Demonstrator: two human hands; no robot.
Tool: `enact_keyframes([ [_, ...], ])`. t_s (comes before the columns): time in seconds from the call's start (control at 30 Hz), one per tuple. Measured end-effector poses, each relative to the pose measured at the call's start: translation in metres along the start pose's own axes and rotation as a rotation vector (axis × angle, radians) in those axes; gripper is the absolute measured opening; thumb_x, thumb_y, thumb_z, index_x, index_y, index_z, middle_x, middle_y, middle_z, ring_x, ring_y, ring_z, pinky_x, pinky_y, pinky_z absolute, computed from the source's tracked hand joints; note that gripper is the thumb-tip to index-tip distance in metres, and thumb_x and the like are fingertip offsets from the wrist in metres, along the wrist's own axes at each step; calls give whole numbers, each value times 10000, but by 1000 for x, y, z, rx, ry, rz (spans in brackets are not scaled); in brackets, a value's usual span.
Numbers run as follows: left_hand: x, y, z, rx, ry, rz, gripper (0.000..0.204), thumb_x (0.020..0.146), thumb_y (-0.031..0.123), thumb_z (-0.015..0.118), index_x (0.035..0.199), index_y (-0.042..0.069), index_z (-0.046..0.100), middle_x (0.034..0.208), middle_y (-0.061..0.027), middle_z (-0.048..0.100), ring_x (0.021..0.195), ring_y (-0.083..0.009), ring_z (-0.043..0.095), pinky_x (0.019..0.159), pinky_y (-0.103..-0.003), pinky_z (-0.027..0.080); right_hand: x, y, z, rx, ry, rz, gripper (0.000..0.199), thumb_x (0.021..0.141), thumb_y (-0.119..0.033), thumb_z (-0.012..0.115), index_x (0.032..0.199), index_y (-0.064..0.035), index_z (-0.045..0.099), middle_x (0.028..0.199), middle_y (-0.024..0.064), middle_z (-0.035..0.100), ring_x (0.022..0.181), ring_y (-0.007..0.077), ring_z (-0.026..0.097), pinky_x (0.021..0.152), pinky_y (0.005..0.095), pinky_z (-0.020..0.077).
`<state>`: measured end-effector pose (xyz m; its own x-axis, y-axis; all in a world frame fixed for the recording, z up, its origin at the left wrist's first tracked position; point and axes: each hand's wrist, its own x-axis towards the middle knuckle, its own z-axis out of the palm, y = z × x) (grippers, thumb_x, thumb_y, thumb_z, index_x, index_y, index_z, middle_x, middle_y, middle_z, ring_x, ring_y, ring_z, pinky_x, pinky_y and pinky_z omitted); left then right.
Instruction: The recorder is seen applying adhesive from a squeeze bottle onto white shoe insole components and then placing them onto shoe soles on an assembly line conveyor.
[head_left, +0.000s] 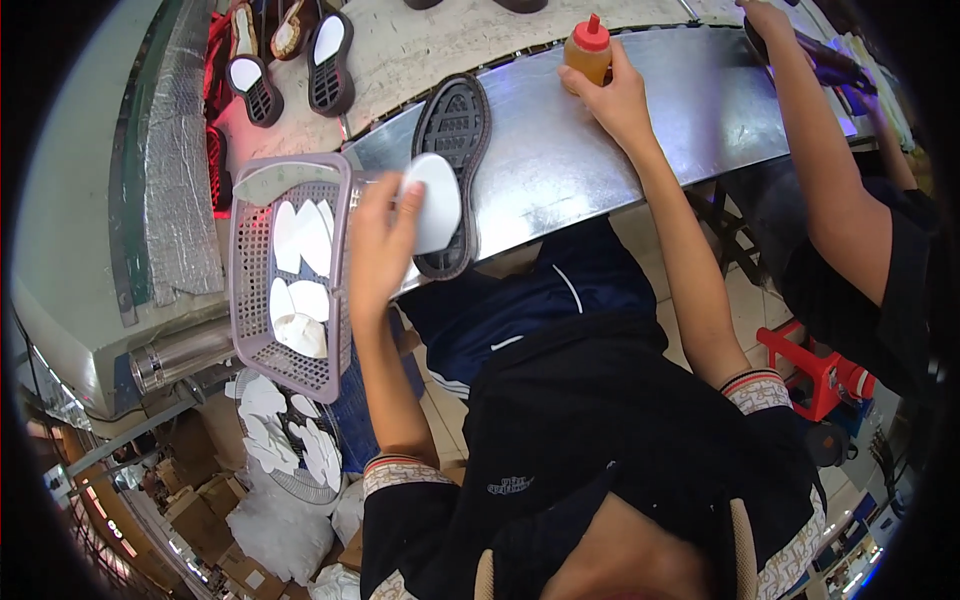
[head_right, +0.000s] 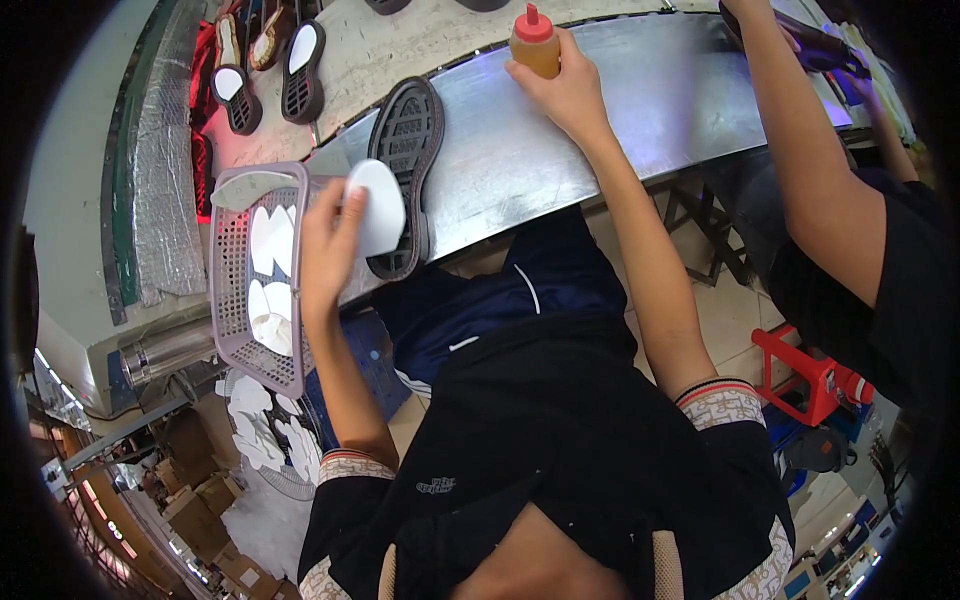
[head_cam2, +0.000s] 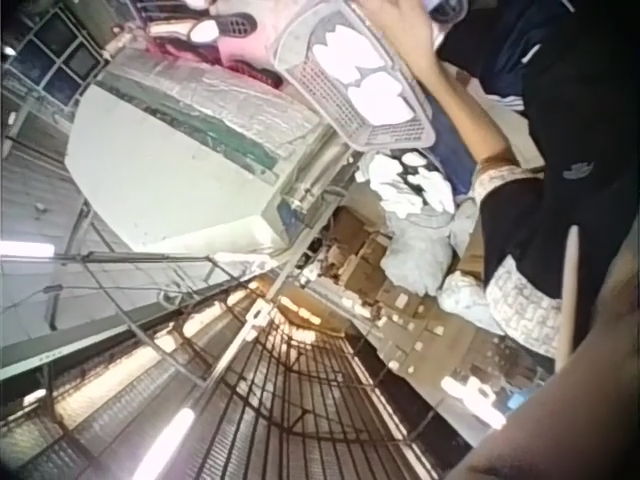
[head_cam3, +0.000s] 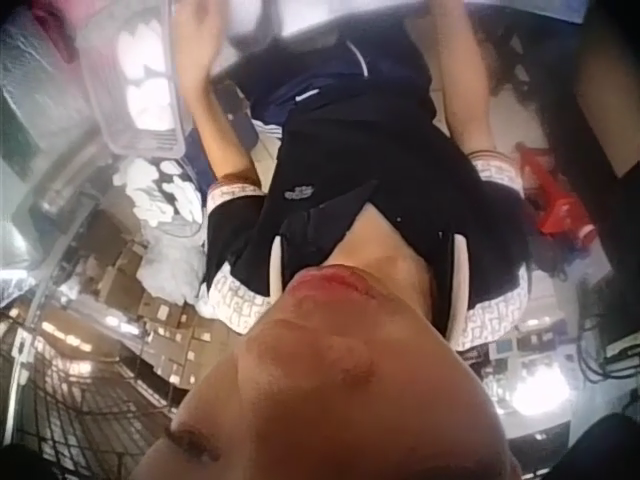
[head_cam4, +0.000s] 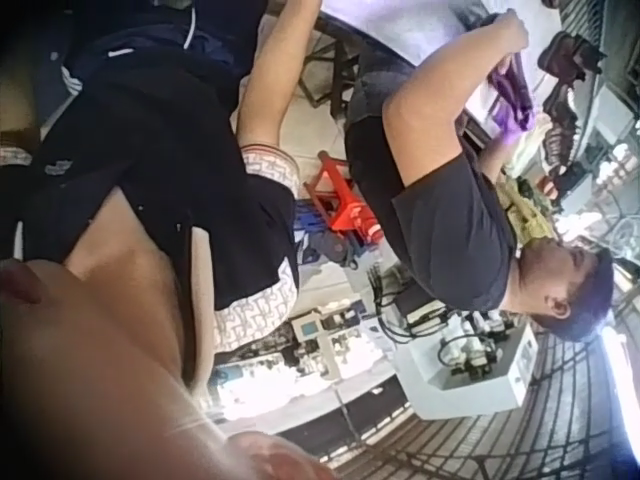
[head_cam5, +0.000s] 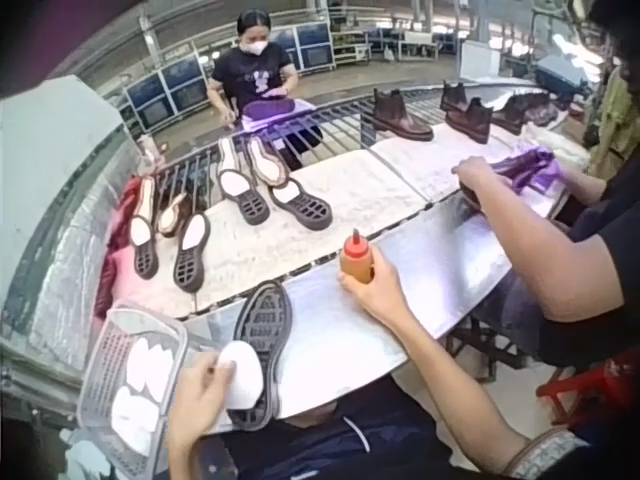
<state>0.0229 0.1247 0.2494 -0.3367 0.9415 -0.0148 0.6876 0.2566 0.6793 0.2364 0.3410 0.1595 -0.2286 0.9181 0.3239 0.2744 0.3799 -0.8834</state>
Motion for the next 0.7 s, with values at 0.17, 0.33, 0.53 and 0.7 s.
enact_keyframes([
  [0.17, 78, -19, 1, -264, 52, -61, 260, 815, 248, 642, 864, -7, 664, 673, -50, 613, 589, -103, 517, 555, -270, 417, 1, 4, 3, -44, -23, -4, 603, 714, -361, 734, 1148, -35, 471, 1022, 177, 630, 945, 313, 618, 820, 377, 482],
  [0.33, 131, -39, 26, -130, -74, -89, 304, 722, 270, 723, 852, -2, 682, 640, -58, 625, 588, -123, 569, 559, -284, 441, 4, -8, 5, -214, -90, -31, 698, 717, -378, 724, 1179, 17, 379, 1049, 231, 604, 988, 370, 592, 855, 406, 464],
  [0.53, 116, -29, 42, 219, 43, 271, 330, 747, 249, 692, 988, 27, 656, 837, -152, 662, 709, -211, 625, 663, -301, 470, 4, 2, 5, -54, -74, -2, 570, 751, -287, 730, 1103, -8, 379, 919, 141, 607, 779, 163, 608, 647, 293, 486],
  [0.7, 83, -14, 36, -479, 209, 115, 380, 892, 128, 539, 1261, 36, 520, 1031, -104, 652, 922, -139, 574, 790, -296, 465, -10, -19, -17, 284, -363, 117, 544, 731, -255, 757, 1135, -16, 481, 998, 102, 607, 841, 190, 601, 751, 321, 489],
])
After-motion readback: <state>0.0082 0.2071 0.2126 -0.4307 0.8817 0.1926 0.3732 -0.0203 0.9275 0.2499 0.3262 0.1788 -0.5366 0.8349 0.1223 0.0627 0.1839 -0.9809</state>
